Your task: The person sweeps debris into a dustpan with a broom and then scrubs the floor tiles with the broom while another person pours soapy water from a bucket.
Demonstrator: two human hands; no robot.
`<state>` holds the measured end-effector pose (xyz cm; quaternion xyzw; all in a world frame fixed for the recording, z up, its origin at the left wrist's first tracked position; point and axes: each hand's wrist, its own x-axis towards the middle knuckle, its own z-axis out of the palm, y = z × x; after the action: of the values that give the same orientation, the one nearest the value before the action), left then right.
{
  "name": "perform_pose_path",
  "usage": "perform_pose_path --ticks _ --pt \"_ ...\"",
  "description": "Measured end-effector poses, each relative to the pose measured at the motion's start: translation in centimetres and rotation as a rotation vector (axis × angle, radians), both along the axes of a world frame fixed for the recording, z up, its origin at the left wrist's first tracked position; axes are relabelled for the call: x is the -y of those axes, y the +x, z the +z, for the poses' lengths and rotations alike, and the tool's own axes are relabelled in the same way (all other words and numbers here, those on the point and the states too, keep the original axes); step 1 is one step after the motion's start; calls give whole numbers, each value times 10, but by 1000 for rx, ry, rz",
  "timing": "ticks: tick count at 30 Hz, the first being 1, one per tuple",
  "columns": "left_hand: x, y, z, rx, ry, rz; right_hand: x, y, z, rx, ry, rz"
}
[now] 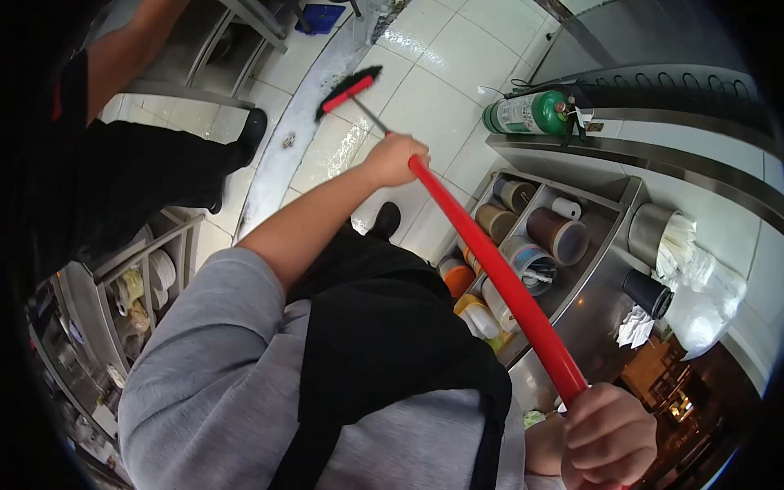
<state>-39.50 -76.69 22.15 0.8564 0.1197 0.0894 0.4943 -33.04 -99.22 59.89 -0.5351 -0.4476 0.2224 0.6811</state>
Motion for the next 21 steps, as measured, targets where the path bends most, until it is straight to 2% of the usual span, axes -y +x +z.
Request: perform_pose_path --ticks 2,3,5,7,10,15,17,19,21 --pt "3 15 -3 -31 151 128 12 10 -1 39 -25 75" --pt "13 25 -2 21 150 126 19 16 6 90 12 31" --pt "42 45 2 149 80 161 15 22 30 124 -21 154" --pt "69 60 30 16 10 99 24 31 53 180 -60 262" --pt "104 66 50 -9 -85 79 27 42 77 210 -56 373" --pt "115 0 59 -98 -65 25 21 59 71 15 57 612" --pt "118 -48 34 -146 -76 6 12 59 48 -121 87 649" --pt "125 -106 15 -185 -86 92 38 75 22 -358 96 552" --pt "132 -167 -12 -289 -79 125 4 55 -22 -429 71 680"
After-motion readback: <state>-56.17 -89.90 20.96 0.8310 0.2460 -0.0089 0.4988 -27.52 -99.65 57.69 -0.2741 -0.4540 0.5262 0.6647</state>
